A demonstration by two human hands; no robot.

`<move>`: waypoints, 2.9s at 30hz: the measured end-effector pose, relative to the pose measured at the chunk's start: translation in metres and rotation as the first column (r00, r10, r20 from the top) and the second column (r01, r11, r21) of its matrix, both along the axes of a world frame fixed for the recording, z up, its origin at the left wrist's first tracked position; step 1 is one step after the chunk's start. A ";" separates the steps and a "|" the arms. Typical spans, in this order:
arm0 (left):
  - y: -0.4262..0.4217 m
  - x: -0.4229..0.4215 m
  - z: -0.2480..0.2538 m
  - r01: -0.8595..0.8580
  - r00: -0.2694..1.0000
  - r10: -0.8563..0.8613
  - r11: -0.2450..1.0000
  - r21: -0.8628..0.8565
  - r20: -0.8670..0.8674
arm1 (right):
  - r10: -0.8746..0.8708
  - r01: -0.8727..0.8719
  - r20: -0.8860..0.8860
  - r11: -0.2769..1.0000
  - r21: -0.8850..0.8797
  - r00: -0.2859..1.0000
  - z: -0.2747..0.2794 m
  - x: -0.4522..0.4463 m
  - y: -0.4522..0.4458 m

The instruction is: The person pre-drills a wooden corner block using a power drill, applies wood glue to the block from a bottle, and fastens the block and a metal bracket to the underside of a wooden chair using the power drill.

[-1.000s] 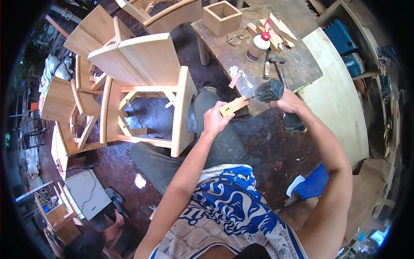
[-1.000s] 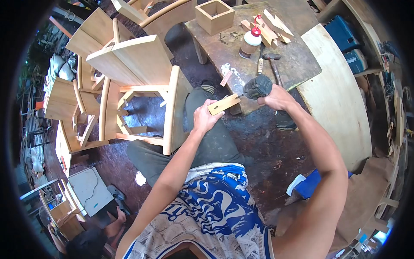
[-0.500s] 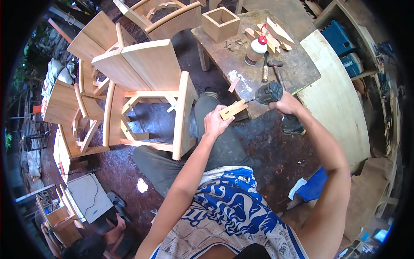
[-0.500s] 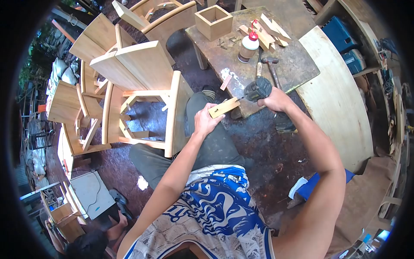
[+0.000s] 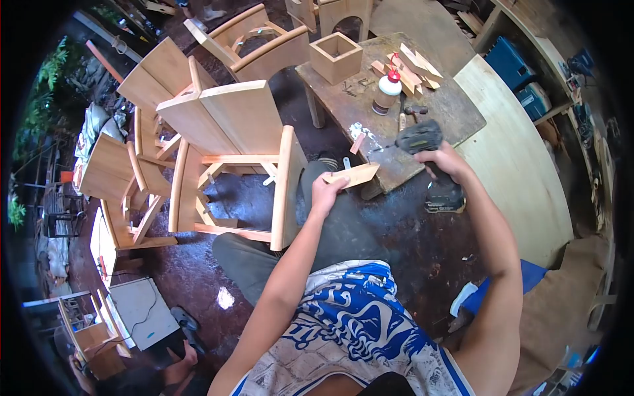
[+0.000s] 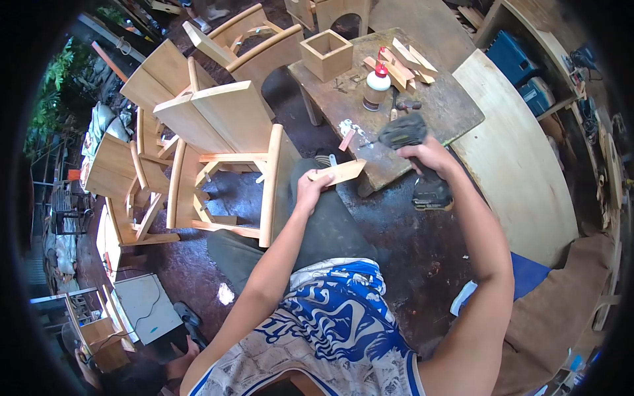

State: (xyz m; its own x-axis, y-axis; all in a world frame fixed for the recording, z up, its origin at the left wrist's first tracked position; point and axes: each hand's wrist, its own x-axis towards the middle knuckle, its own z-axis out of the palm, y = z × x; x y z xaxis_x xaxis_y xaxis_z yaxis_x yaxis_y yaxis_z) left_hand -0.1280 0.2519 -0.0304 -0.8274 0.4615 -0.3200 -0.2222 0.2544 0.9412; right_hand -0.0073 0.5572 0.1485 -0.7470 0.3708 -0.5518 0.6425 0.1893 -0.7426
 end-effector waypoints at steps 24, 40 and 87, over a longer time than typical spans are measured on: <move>-0.139 0.035 0.042 -0.516 0.843 0.235 0.608 0.603 0.485 | -0.248 0.870 -0.921 0.467 0.158 0.301 -0.201 -0.027 0.024; -0.169 0.076 0.034 -0.476 0.769 -0.170 0.490 0.730 0.616 | -0.888 0.474 -0.156 0.372 -0.798 0.433 -0.167 -0.074 -0.080; -0.178 0.096 0.080 -0.143 0.952 -0.162 0.511 0.847 0.258 | -0.253 -0.470 -0.846 0.739 -0.482 0.469 0.077 -0.073 -0.230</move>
